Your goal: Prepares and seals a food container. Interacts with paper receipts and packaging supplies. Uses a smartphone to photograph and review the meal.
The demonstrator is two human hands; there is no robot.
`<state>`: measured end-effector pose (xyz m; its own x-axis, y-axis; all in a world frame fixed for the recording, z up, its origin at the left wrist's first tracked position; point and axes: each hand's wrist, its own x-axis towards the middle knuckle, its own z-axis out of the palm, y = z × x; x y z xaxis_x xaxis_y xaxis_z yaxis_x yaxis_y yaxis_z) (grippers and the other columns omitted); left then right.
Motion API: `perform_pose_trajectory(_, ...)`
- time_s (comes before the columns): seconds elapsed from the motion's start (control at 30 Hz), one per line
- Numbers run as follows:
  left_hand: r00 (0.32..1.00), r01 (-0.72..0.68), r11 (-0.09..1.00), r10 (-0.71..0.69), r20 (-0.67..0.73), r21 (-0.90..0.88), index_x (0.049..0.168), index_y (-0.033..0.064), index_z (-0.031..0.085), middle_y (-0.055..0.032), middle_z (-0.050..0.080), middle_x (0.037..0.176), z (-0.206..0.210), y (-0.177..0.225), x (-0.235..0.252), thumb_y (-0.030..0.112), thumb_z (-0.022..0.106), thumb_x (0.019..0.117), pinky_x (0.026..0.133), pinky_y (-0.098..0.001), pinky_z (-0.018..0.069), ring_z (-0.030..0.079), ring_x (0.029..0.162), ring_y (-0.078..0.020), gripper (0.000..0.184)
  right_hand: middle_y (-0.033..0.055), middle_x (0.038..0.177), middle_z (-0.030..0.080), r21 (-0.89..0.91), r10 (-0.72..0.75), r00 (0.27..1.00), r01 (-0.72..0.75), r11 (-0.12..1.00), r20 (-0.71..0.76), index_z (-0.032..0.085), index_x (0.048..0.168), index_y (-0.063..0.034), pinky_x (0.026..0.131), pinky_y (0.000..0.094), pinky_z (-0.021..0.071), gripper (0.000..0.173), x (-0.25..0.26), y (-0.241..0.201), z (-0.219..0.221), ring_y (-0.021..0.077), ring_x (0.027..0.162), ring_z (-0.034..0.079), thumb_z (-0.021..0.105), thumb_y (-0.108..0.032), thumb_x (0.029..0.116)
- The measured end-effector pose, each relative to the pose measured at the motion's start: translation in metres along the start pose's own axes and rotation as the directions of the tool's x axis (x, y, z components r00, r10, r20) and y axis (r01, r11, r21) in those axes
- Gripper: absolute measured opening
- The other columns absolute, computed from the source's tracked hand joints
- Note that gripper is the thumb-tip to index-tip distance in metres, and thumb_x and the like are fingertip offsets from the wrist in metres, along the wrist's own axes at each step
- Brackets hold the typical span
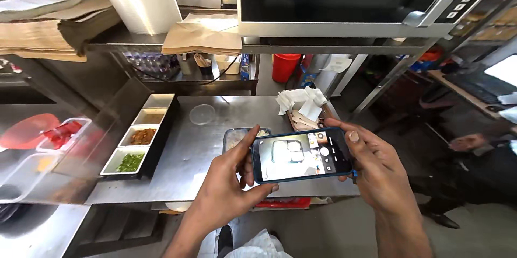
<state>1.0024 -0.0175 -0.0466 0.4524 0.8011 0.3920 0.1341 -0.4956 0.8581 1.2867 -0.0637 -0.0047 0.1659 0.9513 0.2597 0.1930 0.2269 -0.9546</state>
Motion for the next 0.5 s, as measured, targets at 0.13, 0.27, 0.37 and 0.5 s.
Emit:
perform_pose_trajectory(0.13, 1.0, -0.014, 1.0, 0.014, 0.0, 0.001, 0.162, 0.0211, 0.034, 0.0022, 0.071, 0.099, 0.0, 0.005, -0.002, 0.034, 0.09, 0.0791, 0.062, -0.0247, 0.0583, 0.063, 0.069, -0.0088, 0.101, 0.0084, 0.102, 0.072, -0.006, -0.004, 1.0, 0.004, 1.0, -0.015, 0.066, 0.137, -0.0226, 0.042, 0.0269, 0.0546, 0.041, -0.004, -0.004, -0.001, 0.0178, 0.061, 0.066, 0.051, -0.045, 0.1055)
perform_pose_trajectory(0.27, 1.0, -0.016, 1.0, 0.016, -0.002, 0.0, 0.162, 0.0213, 0.034, 0.002, 0.071, 0.098, 0.0, 0.007, -0.004, 0.035, 0.09, 0.0787, 0.062, -0.0244, 0.0577, 0.062, 0.069, -0.0085, 0.101, 0.0091, 0.103, 0.072, -0.017, -0.013, 0.999, 0.013, 1.0, -0.029, 0.066, 0.138, -0.0213, 0.043, 0.0277, 0.0554, 0.042, -0.008, -0.007, -0.001, 0.0187, 0.063, 0.068, 0.056, -0.043, 0.1032)
perform_pose_trajectory(0.37, 1.0, -0.013, 1.0, 0.013, -0.004, -0.005, 0.162, 0.0218, 0.035, 0.0023, 0.071, 0.096, 0.001, 0.009, -0.004, 0.035, 0.09, 0.0786, 0.061, -0.0242, 0.0572, 0.062, 0.067, -0.0085, 0.101, 0.0086, 0.109, 0.072, -0.031, -0.032, 0.999, 0.031, 0.999, -0.028, 0.065, 0.139, -0.0215, 0.043, 0.0264, 0.0552, 0.045, -0.011, -0.009, 0.0, 0.0185, 0.065, 0.068, 0.066, -0.039, 0.0971)
perform_pose_trajectory(0.5, 1.0, -0.012, 1.0, 0.012, -0.002, -0.013, 0.161, 0.0216, 0.036, 0.0016, 0.071, 0.1, 0.002, 0.009, -0.006, 0.035, 0.09, 0.079, 0.061, -0.0242, 0.0577, 0.063, 0.069, -0.0086, 0.099, 0.0083, 0.112, 0.072, -0.042, -0.038, 0.999, 0.036, 0.998, -0.039, 0.064, 0.139, -0.0216, 0.043, 0.0262, 0.0545, 0.047, -0.014, -0.011, 0.001, 0.0185, 0.064, 0.067, 0.069, -0.03, 0.0935)
